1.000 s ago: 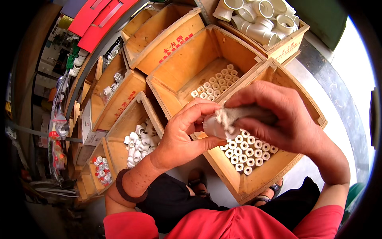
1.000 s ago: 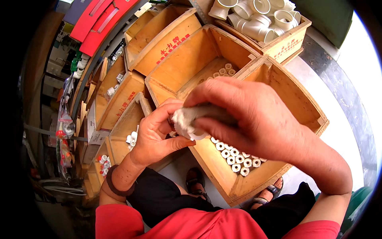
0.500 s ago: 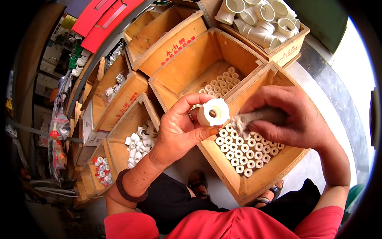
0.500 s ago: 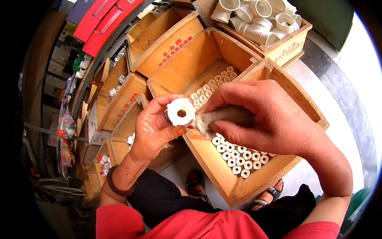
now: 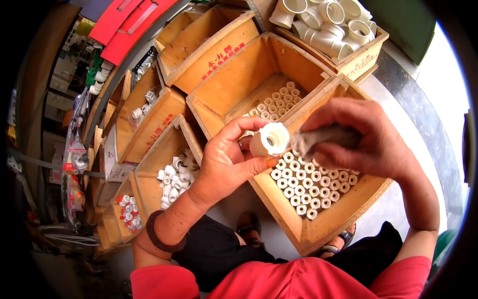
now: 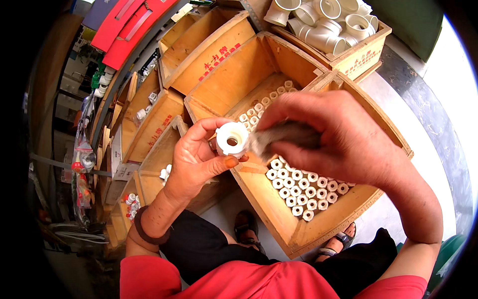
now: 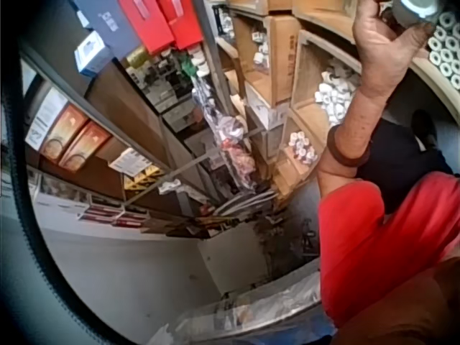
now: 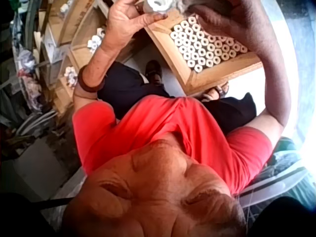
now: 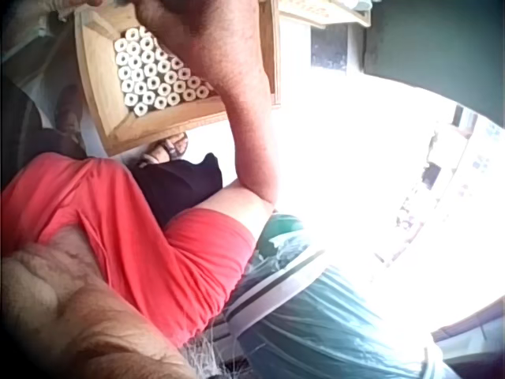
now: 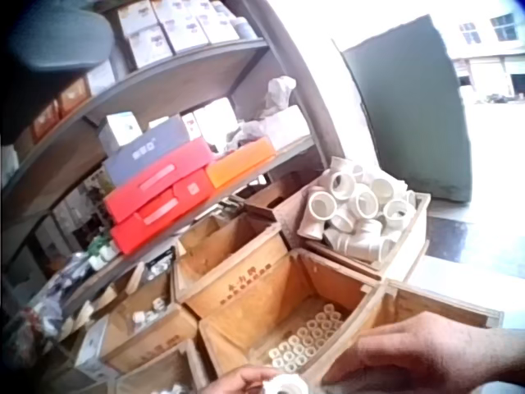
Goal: The person repeatedly picks up small white plastic pipe fittings from a wooden crate and wipes them with a cloth. They rotate each fitting to clean all sides and then place it back into the crate.
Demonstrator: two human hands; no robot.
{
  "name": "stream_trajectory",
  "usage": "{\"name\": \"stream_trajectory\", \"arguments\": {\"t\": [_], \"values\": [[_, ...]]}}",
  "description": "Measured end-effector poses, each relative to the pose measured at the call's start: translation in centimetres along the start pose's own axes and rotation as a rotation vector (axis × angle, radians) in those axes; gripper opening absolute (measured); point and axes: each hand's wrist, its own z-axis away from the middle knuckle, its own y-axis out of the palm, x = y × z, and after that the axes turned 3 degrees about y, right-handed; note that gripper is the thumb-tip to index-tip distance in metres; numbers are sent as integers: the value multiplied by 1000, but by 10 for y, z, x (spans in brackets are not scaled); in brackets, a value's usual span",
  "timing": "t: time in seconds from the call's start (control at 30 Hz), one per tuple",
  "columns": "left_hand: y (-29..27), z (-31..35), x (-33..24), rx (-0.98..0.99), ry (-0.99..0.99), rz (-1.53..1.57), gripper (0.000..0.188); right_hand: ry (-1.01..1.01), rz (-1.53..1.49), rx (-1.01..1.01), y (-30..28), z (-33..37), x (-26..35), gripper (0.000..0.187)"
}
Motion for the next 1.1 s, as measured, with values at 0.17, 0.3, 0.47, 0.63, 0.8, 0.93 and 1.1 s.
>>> {"name": "stream_trajectory", "arguments": {"t": [0.17,0.3,0.47,0.63,0.8,0.93,1.1], "values": [[1,-2,1,-83,-25,7,58,128,-4,-70,-14,-2,-9,29],[0,-2,-1,-106,-98,-32,57,81,113,-213,-25,0,-33,30],[3,-3,4,-82,-147,-58,57,231,486,-349,-58,2,-61,24],[0,-6,7,-33,-167,-103,57,410,622,-441,-74,17,-118,24],[2,-14,18,52,-216,-88,50,529,877,-419,-91,50,-210,29],[3,-18,27,106,-275,-189,50,612,773,-523,-80,65,-232,34],[16,-25,53,103,-401,-214,48,694,716,-538,-74,64,-237,36]]}}
